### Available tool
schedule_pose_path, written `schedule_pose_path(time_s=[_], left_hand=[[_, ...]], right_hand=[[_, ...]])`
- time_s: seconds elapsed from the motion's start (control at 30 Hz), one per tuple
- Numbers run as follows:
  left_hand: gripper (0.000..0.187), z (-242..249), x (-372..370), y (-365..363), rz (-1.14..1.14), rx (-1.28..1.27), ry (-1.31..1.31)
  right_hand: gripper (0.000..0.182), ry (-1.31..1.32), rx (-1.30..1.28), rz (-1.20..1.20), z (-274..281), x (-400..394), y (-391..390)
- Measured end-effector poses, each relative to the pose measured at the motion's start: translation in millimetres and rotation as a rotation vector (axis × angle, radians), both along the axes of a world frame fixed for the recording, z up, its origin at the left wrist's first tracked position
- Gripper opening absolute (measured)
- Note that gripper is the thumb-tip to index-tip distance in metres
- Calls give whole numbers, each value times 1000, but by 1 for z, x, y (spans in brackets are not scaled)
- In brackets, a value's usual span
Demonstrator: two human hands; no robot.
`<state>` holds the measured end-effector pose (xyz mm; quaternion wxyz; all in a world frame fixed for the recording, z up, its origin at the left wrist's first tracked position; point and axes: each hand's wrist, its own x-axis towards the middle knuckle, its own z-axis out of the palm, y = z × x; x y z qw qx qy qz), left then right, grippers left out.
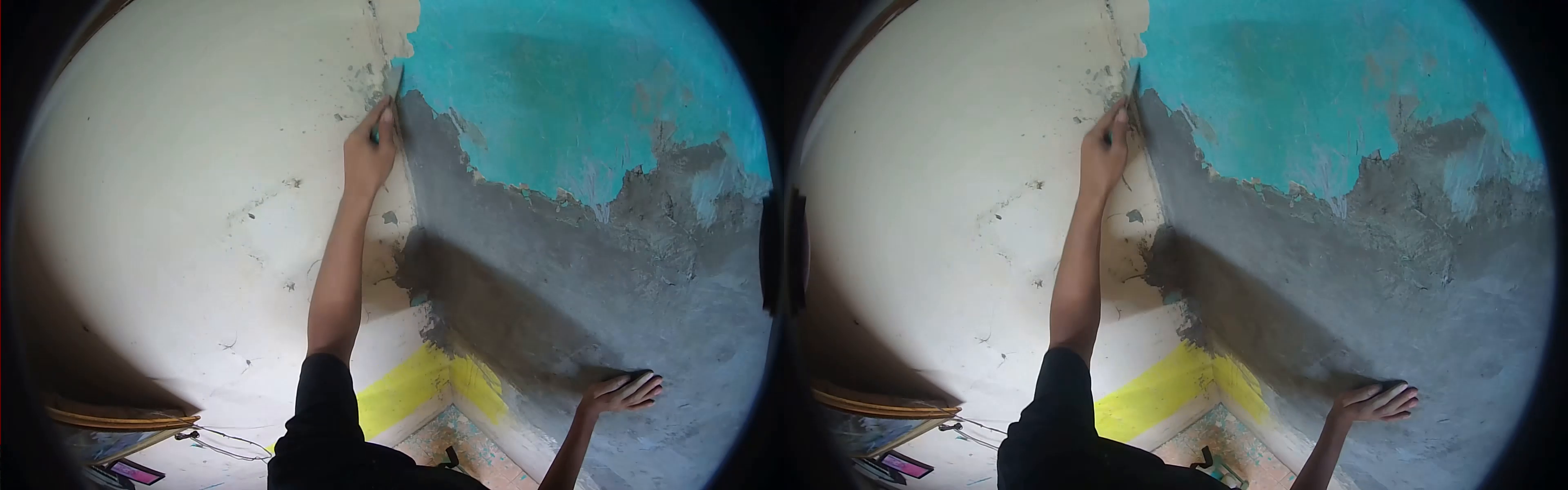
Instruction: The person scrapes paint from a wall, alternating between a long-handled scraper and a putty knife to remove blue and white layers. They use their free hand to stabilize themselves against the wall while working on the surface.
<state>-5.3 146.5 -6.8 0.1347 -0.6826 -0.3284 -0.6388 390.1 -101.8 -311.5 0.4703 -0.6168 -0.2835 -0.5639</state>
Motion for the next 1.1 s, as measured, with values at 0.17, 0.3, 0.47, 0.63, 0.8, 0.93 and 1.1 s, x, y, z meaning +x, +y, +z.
schedule_pose_path(time_s=[0.17, 0.3, 0.47, 0.63, 0.8, 0.93, 1.1], left_hand=[[36, 23, 1, -12, -11, -169, -22], [36, 14, -7, -18, 10, -147, 41], [36, 58, -1, -14, 55, -148, 27], [32, 13, -4, -31, 42, -122, 132], [32, 40, 8, -44, 25, -217, 63], [34, 19, 14, -39, -17, -192, 48], [37, 64, 11, -19, 11, -43, 60]], right_hand=[[52, 27, 1, 1, 0, -2, 0], [52, 6, 9, -4, 4, -3, 1], [52, 58, -31, -13, -4, -1, 0], [52, 45, -22, -16, -2, -3, 0], [52, 40, 2, -4, 0, -4, 3], [51, 28, 17, -1, 2, -4, 1], [50, 29, 24, 10, 3, -4, 2]])
